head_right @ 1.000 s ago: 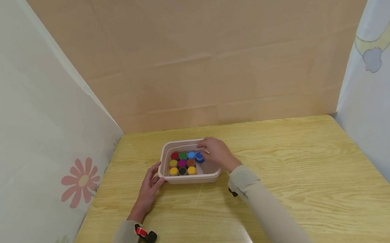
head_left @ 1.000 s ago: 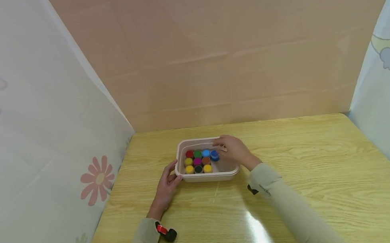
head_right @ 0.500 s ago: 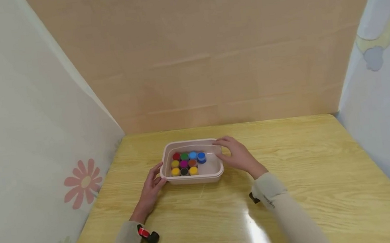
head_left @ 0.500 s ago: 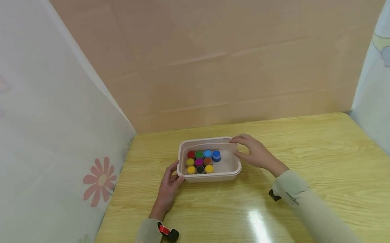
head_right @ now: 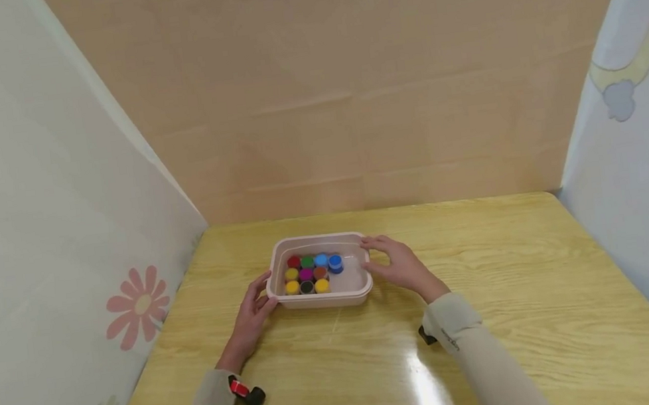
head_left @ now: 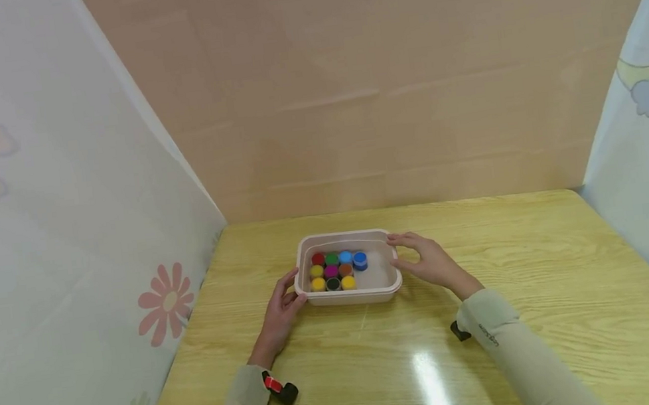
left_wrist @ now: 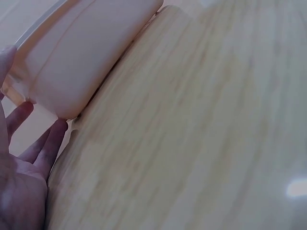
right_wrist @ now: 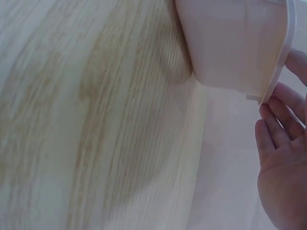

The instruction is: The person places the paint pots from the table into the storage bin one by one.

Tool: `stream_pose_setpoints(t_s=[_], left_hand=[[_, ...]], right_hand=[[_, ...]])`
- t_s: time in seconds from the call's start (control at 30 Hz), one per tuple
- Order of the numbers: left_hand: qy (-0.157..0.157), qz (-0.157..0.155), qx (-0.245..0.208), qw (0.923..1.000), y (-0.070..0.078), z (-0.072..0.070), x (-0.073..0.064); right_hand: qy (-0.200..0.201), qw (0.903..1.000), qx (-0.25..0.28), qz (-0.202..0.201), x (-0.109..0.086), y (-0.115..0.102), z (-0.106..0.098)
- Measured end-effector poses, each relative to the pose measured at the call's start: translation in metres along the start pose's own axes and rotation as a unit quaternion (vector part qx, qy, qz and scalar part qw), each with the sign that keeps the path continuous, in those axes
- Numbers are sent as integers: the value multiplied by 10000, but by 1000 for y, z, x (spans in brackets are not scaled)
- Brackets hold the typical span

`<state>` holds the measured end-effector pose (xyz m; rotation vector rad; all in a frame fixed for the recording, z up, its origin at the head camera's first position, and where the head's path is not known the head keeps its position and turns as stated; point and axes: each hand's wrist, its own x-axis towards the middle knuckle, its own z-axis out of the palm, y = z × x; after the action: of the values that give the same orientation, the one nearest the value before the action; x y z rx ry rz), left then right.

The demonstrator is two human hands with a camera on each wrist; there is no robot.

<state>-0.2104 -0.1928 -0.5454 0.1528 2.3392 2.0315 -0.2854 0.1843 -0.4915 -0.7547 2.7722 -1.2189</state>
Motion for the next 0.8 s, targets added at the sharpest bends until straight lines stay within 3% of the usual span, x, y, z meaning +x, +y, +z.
stream_pose_setpoints(t_s=[0.8], left_hand=[[-20, 77, 48, 10000, -5, -1, 1]], right_hand=[[134, 9997, 211, -46, -3, 3, 6]])
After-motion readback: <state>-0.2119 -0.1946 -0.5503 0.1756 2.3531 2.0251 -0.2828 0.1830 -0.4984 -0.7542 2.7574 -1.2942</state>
